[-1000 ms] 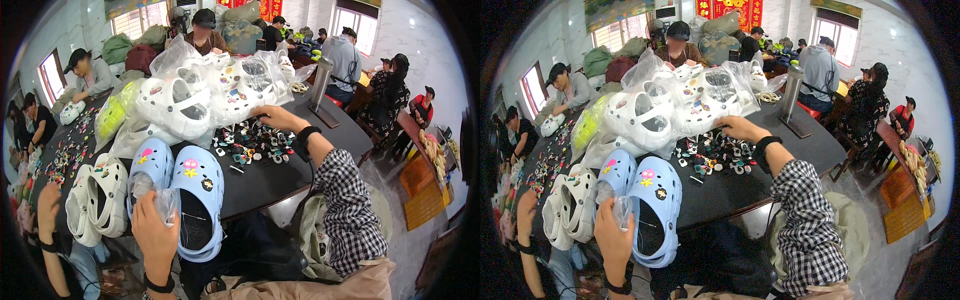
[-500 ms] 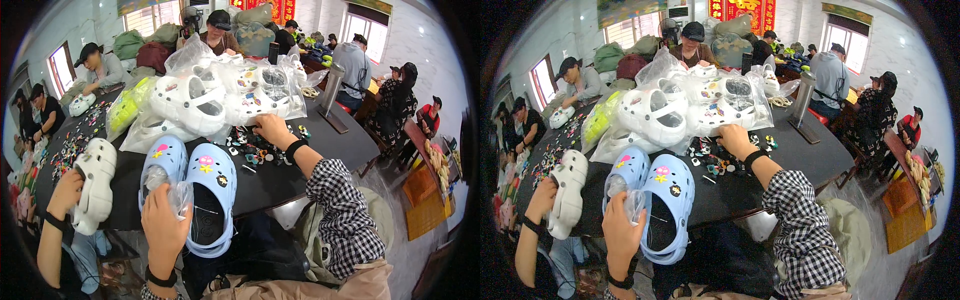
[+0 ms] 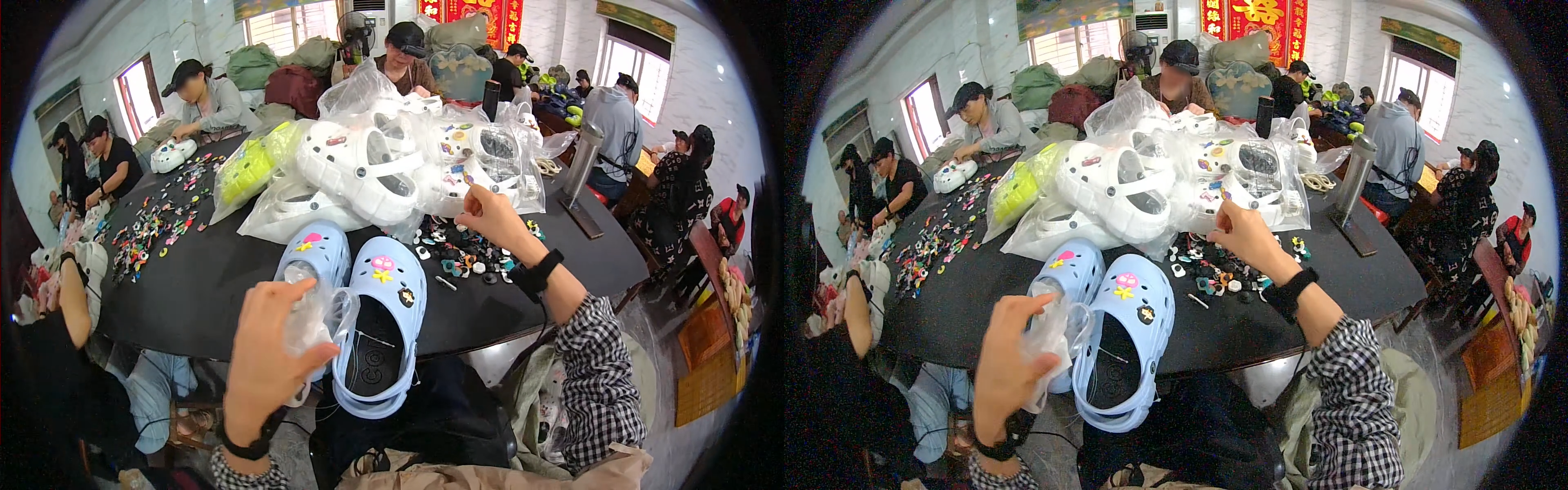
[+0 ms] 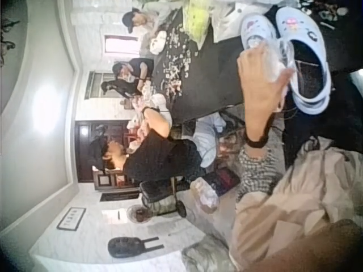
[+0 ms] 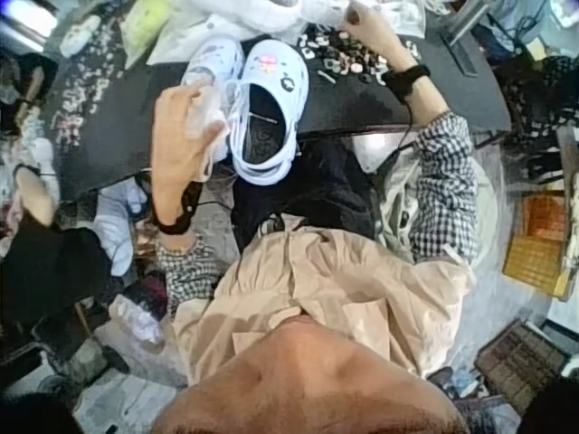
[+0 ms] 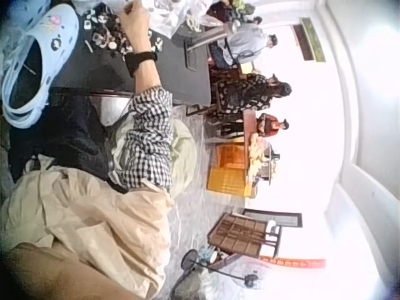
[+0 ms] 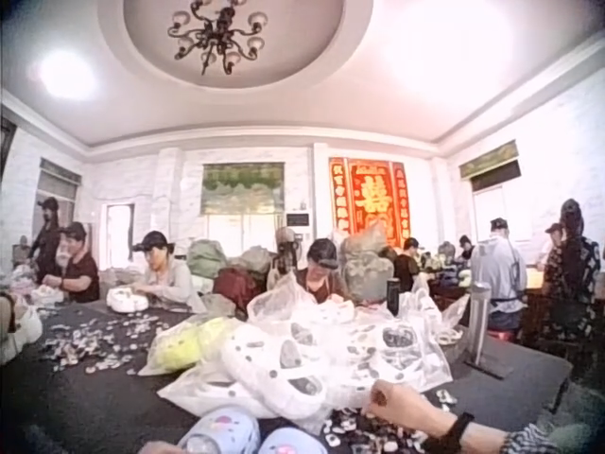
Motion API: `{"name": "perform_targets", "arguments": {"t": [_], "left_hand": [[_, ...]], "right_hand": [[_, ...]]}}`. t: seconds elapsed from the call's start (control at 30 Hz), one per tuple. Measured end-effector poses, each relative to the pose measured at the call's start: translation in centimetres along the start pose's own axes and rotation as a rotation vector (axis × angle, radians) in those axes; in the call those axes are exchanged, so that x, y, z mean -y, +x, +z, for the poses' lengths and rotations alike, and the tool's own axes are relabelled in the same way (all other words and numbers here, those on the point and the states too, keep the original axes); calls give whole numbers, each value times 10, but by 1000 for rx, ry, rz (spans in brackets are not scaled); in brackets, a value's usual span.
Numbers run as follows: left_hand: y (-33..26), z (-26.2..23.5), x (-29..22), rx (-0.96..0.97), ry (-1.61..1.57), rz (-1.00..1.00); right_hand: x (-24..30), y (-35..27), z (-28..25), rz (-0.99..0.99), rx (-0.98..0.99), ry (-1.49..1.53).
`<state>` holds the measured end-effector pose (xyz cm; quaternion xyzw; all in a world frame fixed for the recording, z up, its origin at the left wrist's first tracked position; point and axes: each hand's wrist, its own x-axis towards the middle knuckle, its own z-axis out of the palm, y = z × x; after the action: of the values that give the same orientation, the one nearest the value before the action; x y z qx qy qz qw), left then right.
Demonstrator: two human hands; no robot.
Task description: Decorating rubber clogs with charms and packing them into plastic bags.
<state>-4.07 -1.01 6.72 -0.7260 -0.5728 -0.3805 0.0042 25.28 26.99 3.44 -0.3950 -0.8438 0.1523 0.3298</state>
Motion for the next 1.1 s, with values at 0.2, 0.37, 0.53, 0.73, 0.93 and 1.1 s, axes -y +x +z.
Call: {"name": "perform_targets", "arguments": {"t": [0.2, 0.37, 0.53, 0.73, 0.93, 1.1], "left_hand": [[37, -43, 14, 69, -142, -112], [75, -9, 58, 162, 33, 217], [70, 23, 67, 220, 109, 176], [59, 31, 68, 94, 64, 90], [58, 34, 74, 19, 17, 106], [62, 34, 79, 41, 27, 128]], "right_hand": [[71, -10, 4, -117, 78, 224], [126, -1, 32, -302, 160, 378], [139, 18, 77, -300, 252, 282], [136, 24, 104, -471, 222, 177], [141, 19, 103, -470, 203, 243], [150, 16, 102, -362, 241, 387]]}}
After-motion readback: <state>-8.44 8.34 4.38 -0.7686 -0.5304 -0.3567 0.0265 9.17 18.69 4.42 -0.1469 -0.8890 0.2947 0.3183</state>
